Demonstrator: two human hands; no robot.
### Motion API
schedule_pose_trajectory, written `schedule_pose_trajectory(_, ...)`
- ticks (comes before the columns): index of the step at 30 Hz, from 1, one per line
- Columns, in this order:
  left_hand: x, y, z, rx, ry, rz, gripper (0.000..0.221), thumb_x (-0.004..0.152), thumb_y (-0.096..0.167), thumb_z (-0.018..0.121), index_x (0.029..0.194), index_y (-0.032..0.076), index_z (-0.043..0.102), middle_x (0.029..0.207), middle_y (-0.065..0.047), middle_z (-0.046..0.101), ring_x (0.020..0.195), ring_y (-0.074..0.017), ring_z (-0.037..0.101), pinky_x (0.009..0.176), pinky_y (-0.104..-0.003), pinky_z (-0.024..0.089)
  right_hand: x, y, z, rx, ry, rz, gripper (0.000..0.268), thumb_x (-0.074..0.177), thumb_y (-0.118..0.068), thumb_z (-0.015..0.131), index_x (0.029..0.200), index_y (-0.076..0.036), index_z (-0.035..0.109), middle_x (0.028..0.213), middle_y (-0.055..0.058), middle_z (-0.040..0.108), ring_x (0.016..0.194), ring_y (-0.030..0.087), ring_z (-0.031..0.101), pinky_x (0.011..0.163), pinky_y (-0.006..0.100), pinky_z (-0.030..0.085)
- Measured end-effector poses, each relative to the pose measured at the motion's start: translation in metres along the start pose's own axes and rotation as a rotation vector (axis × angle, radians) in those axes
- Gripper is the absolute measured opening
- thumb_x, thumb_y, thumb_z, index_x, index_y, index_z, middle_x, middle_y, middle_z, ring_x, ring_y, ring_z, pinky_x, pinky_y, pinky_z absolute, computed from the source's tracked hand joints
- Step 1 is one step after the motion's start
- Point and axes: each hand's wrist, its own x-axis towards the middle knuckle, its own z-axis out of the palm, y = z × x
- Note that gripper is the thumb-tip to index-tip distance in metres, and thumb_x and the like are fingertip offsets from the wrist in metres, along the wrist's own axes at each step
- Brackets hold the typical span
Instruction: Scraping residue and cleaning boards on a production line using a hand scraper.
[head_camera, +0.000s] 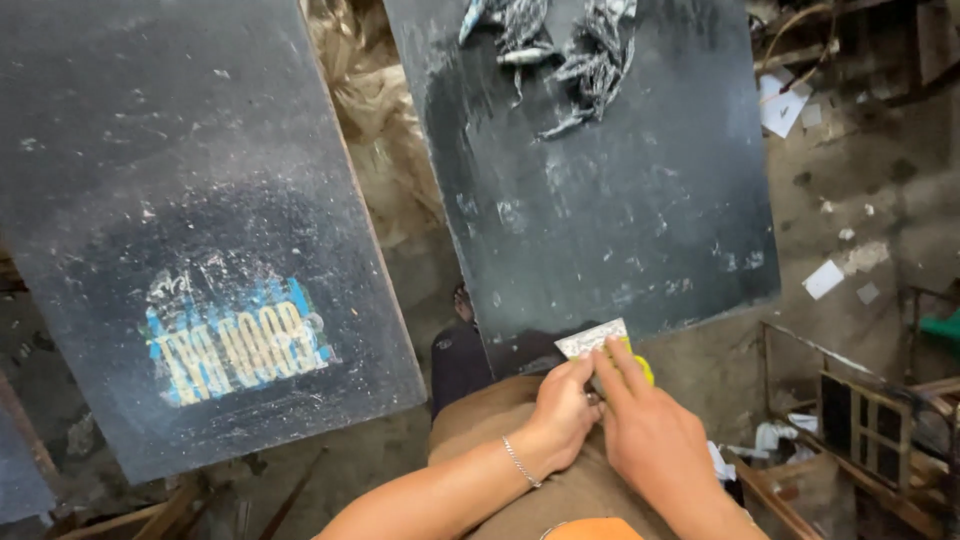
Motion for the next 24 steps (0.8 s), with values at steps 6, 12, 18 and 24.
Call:
schedule_pose_trajectory(6, 0.028, 0.023, 0.002, -0.082, 0.110, 0.164, 0.023, 0.105, 0.023, 0.055, 0.090, 0.008, 0.065, 0.083, -0.006, 0.064, 0.074, -0.0160, 0.058, 0.061, -0.029, 0.046, 0.046, -0.020, -0.029, -0.147, 0.100, -0.164, 0.071, 0.073, -0.010, 0.062, 0.142, -0.014, 0.047, 0.161, 0.008, 0.043, 0.050, 0.030, 0.071, 0.042, 0.042, 0.054)
schedule_pose_trajectory(12, 0.067, 0.129, 0.023, -0.083, 0.163, 0.441, 0.022, 0.096, 0.019, 0.058, 0.080, 0.004, 0.061, 0.082, -0.006, 0.060, 0.078, -0.0164, 0.051, 0.066, -0.036, 0.046, 0.149, -0.046, -0.075, -0.344, 0.469, -0.373, 0.054, 0.070, -0.010, 0.062, 0.124, -0.010, 0.058, 0.146, 0.011, 0.056, 0.038, 0.021, 0.058, 0.034, 0.032, 0.042)
schedule_pose_trajectory(18, 0.076, 0.189, 0.043, -0.159, 0.153, 0.465, 0.029, 0.099, 0.031, 0.059, 0.086, 0.006, 0.064, 0.075, -0.004, 0.060, 0.062, -0.0143, 0.056, 0.050, -0.031, 0.041, 0.192, -0.056, -0.124, -0.118, 0.266, -0.327, 0.047, 0.087, -0.023, 0.057, 0.134, -0.017, 0.055, 0.153, 0.007, 0.053, 0.086, 0.039, 0.073, 0.053, 0.055, 0.055)
schedule_pose_trajectory(24, 0.009, 0.069, -0.023, -0.141, -0.056, 0.462, 0.024, 0.106, 0.023, 0.052, 0.098, 0.007, 0.067, 0.095, -0.007, 0.067, 0.085, -0.0165, 0.061, 0.067, -0.031, 0.050, 0.069, -0.055, -0.060, -0.141, 0.150, -0.302, 0.068, 0.085, -0.026, 0.059, 0.150, -0.016, 0.041, 0.163, 0.008, 0.041, 0.073, 0.037, 0.076, 0.052, 0.051, 0.059)
